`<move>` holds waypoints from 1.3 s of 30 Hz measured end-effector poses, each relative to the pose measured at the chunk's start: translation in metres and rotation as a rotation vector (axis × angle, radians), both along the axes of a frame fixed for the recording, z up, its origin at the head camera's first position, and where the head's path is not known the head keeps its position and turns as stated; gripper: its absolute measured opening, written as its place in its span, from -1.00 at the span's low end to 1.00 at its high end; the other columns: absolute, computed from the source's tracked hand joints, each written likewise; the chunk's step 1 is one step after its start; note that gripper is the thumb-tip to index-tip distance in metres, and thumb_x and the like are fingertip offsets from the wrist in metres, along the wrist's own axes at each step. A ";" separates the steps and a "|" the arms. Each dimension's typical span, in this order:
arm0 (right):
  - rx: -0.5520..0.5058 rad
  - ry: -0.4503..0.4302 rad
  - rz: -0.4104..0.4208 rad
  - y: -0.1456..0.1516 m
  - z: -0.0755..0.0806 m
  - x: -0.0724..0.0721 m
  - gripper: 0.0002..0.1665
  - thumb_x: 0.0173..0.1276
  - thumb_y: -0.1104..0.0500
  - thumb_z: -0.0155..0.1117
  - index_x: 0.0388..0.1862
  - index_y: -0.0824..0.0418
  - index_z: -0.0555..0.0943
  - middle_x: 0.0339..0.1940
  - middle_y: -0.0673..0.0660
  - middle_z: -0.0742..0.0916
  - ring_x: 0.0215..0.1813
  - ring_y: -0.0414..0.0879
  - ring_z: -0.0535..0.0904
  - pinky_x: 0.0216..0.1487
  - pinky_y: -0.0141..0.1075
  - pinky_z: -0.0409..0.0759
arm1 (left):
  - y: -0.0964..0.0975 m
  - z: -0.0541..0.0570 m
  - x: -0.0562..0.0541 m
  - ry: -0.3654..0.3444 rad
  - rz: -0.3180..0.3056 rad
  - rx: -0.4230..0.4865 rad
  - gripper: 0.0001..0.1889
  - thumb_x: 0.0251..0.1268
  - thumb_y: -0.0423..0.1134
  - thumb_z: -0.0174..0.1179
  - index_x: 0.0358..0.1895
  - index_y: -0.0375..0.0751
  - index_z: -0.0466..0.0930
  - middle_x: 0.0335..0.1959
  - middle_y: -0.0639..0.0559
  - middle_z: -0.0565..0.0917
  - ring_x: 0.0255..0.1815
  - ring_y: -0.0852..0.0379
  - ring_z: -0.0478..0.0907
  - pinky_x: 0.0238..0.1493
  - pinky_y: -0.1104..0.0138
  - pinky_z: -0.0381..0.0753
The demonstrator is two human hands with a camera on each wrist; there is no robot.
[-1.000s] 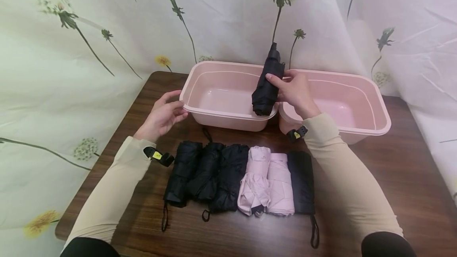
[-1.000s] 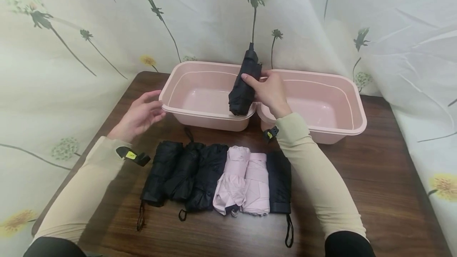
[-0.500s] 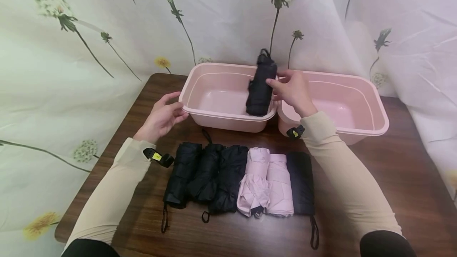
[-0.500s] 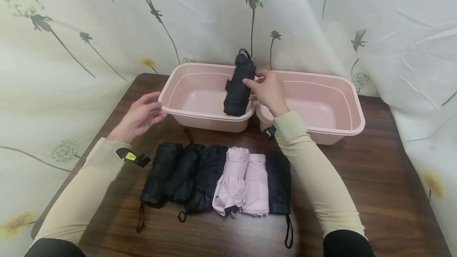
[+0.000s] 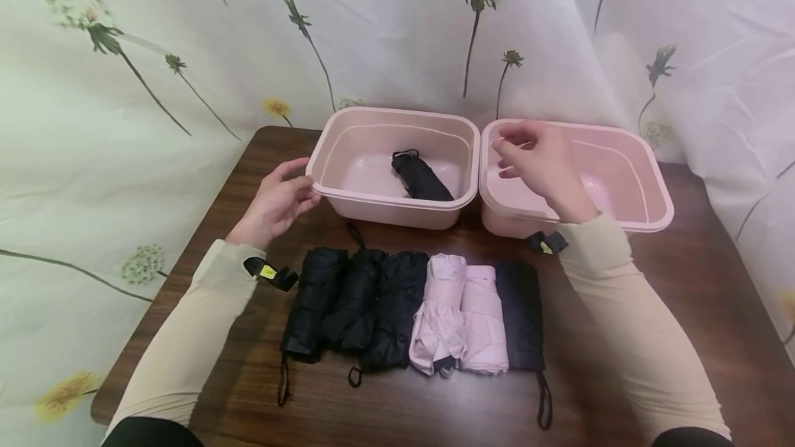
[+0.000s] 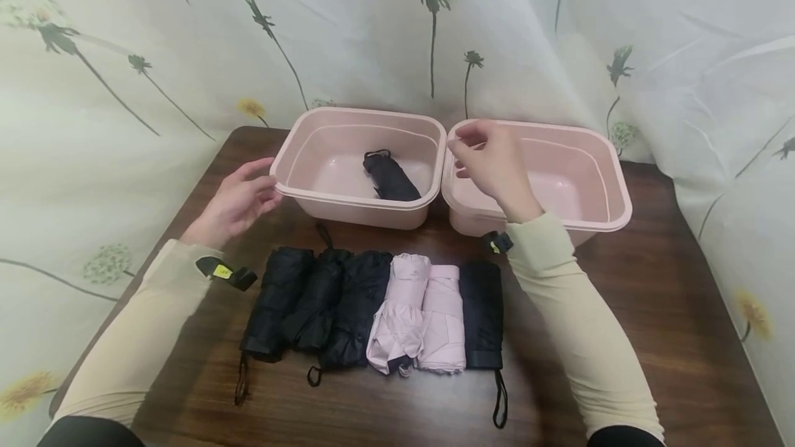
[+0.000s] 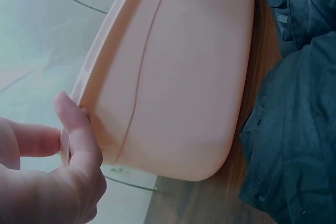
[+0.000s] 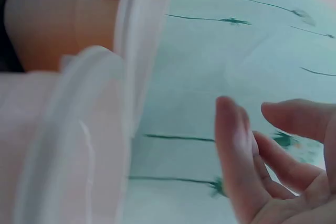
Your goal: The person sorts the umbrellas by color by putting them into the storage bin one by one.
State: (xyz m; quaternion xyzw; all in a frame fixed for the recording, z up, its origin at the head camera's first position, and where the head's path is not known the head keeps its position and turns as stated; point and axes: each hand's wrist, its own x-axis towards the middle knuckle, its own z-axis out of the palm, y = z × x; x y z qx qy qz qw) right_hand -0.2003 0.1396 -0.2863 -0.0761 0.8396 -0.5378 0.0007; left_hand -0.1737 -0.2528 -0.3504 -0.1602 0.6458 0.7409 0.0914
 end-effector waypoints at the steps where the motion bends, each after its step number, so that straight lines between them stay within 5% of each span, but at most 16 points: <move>1: 0.015 0.013 -0.009 0.004 0.005 0.004 -0.56 0.38 0.12 0.21 0.14 0.35 0.55 -0.08 0.31 0.67 -0.46 -0.31 0.66 -0.37 -0.38 0.71 | 0.000 0.001 0.000 0.002 0.002 0.001 -0.42 0.43 -0.40 0.01 0.46 -0.06 0.12 -0.18 -0.08 0.46 -0.46 0.22 0.55 -0.31 0.46 0.67; 6: 0.109 0.071 -0.077 0.024 0.026 0.028 -0.51 0.36 -0.04 0.23 0.15 0.21 0.57 -0.12 0.10 0.68 -0.47 -0.35 0.66 -0.34 -0.48 0.66 | -0.002 0.002 -0.001 0.002 0.004 0.005 -0.42 0.43 -0.38 0.02 0.46 -0.05 0.11 -0.25 -0.04 0.50 -0.47 0.22 0.58 -0.30 0.44 0.69; 12: 0.124 0.198 -0.156 0.047 0.037 0.052 -0.59 0.29 0.02 0.33 0.07 0.16 0.64 -0.37 -0.22 0.67 -0.50 -0.39 0.65 -0.45 -0.48 0.65 | -0.003 0.003 0.000 -0.003 0.007 0.005 -0.42 0.44 -0.37 0.02 0.46 -0.04 0.10 -0.16 -0.08 0.45 -0.46 0.22 0.58 -0.30 0.44 0.69; 19: 0.093 0.262 -0.214 0.072 0.037 0.076 -0.61 0.26 0.17 0.36 0.08 0.18 0.63 -0.39 -0.23 0.68 -0.52 -0.39 0.64 -0.46 -0.56 0.62 | -0.002 0.004 0.000 -0.007 -0.001 0.009 -0.42 0.45 -0.37 0.01 0.46 -0.05 0.09 -0.10 -0.11 0.43 -0.47 0.23 0.58 -0.29 0.44 0.69; 31: 0.133 0.340 -0.318 0.099 0.020 0.104 -0.71 0.20 0.27 0.39 -0.08 0.09 0.70 -0.46 -0.37 0.66 -0.49 -0.52 0.59 -0.45 -0.70 0.51 | 0.001 0.003 -0.003 -0.007 -0.018 0.017 -0.42 0.45 -0.36 0.01 0.46 -0.05 0.08 -0.06 -0.13 0.40 -0.46 0.23 0.58 -0.30 0.44 0.69; 36: 0.225 0.358 -0.280 0.098 0.004 0.108 -0.70 0.21 0.23 0.39 -0.04 0.20 0.69 -0.44 -0.47 0.61 -0.44 -0.58 0.53 -0.39 -0.75 0.46 | 0.002 0.003 -0.004 -0.010 -0.015 0.010 -0.42 0.44 -0.35 0.03 0.46 -0.04 0.10 -0.09 -0.11 0.43 -0.46 0.23 0.59 -0.30 0.44 0.69; 39: 0.293 0.334 -0.233 0.093 -0.014 0.111 -0.69 0.23 0.20 0.38 -0.03 0.18 0.68 -0.40 -0.33 0.66 -0.43 -0.63 0.51 -0.36 -0.75 0.46 | 0.002 0.003 -0.004 -0.015 -0.013 0.006 -0.41 0.43 -0.34 0.05 0.46 -0.03 0.10 -0.11 -0.10 0.44 -0.46 0.23 0.59 -0.30 0.44 0.69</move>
